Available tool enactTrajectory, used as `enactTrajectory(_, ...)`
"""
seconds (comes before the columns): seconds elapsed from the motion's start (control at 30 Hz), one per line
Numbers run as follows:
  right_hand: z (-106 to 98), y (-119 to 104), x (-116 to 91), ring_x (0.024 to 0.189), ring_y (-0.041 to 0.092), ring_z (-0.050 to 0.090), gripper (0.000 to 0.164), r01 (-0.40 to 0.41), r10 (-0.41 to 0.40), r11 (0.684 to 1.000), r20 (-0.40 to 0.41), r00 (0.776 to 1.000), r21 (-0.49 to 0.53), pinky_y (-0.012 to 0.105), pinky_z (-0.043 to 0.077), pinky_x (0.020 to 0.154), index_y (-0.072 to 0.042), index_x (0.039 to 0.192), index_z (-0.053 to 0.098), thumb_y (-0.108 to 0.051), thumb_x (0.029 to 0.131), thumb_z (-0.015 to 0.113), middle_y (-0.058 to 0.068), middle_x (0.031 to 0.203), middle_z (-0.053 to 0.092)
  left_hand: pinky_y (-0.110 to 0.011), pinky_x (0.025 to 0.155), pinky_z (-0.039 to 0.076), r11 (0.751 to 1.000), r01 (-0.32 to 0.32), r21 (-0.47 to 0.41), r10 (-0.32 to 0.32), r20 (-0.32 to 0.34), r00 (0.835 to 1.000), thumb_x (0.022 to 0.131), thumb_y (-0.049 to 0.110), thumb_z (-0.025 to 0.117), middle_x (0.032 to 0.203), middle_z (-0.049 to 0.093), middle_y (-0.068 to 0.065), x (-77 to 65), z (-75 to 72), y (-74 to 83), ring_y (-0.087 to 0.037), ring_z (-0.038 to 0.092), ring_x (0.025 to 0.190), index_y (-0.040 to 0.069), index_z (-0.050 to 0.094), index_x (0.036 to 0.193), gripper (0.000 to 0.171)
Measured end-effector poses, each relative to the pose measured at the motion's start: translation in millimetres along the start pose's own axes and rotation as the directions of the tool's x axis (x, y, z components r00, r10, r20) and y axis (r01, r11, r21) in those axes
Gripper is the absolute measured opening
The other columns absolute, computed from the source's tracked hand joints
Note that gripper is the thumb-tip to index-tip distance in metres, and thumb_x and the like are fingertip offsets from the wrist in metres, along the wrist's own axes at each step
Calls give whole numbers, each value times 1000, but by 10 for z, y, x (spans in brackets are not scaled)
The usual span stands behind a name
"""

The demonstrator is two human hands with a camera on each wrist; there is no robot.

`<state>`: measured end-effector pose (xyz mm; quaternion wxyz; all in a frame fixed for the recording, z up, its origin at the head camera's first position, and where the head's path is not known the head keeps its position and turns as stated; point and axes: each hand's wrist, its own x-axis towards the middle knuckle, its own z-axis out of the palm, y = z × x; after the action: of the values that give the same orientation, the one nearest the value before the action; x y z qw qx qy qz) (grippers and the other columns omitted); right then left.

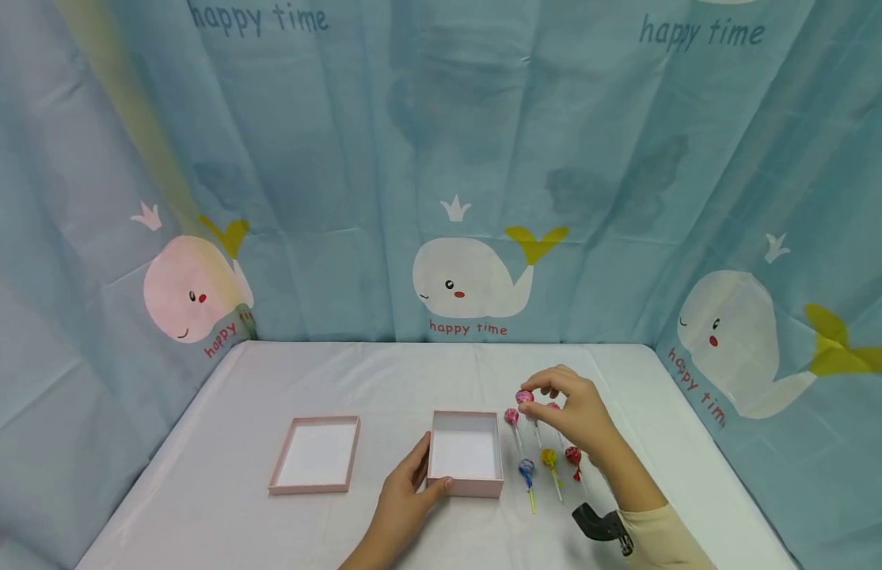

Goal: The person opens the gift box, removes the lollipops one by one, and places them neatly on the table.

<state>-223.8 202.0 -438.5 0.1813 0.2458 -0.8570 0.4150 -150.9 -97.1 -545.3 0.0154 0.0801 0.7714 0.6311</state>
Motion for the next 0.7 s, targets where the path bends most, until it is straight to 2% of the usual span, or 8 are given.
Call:
enactTrajectory(0.27,-374,182,-293,84,6,54,28,-29,20,996,-120,993,-80,15,49,72,-26,103,77,-15,80,89,-9,101,71,-35,118,35,1000,-5,7,5,-2,1000,89,27,81,165,31,-16,-5,-4,-2,-33,33,151,1,30,160,91)
enactTrajectory(0.37,-494,253,-404,85,5,54,29,-81,62,990,-159,985,-119,13,47,72,-27,104,78,-15,80,89,-10,101,70,-35,118,35,1000,-7,6,7,-1,1000,89,27,81,165,31,-16,-5,-6,-2,-34,32,151,1,30,159,91)
enactTrajectory(0.5,-607,358,-556,86,6,52,26,-166,129,969,-198,972,-185,16,47,68,-28,105,77,-20,82,88,-7,98,69,-36,117,36,1000,-19,23,19,-2,1000,89,30,81,164,31,-18,-8,-6,-11,-36,33,150,-1,31,159,92)
enactTrajectory(0.7,-699,521,-737,87,13,52,23,-269,221,937,-217,951,-223,18,46,64,-25,106,77,-26,85,87,0,96,67,-35,117,37,999,-23,26,23,-4,1000,88,30,82,164,32,-19,-3,-5,-15,-36,34,150,-2,32,158,92)
